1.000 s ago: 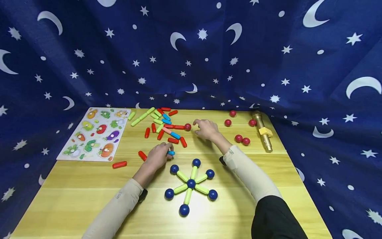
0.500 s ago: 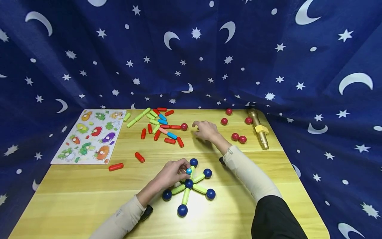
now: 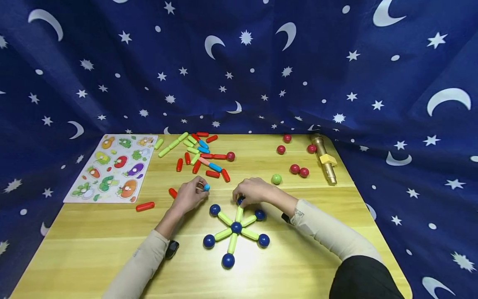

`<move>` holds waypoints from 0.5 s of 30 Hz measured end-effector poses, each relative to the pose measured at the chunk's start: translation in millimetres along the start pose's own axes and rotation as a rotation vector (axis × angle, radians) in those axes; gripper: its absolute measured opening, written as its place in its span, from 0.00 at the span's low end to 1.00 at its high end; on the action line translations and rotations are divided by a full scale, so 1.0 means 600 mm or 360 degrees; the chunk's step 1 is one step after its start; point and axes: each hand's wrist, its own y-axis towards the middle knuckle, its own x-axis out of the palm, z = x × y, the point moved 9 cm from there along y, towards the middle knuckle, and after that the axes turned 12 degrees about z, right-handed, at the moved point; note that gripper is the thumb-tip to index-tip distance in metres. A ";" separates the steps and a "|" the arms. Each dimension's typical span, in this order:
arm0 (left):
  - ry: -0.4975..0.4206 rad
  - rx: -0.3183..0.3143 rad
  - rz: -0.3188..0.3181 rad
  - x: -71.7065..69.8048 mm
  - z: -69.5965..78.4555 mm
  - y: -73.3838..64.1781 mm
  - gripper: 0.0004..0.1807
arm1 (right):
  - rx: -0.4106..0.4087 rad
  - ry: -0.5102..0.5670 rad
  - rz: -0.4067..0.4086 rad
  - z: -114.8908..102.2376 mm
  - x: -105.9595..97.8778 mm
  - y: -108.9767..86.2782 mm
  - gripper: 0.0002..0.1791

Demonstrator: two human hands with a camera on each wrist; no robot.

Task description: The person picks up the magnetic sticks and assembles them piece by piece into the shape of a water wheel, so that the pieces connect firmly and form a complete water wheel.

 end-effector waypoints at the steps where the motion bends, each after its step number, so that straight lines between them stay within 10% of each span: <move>1: -0.0048 0.0003 -0.0025 0.001 0.003 -0.002 0.11 | -0.0004 -0.0002 0.0032 -0.001 0.002 -0.001 0.13; 15: -0.0264 0.0281 -0.0377 0.089 0.120 -0.110 0.11 | 0.0189 0.0241 0.0298 0.050 -0.001 -0.026 0.10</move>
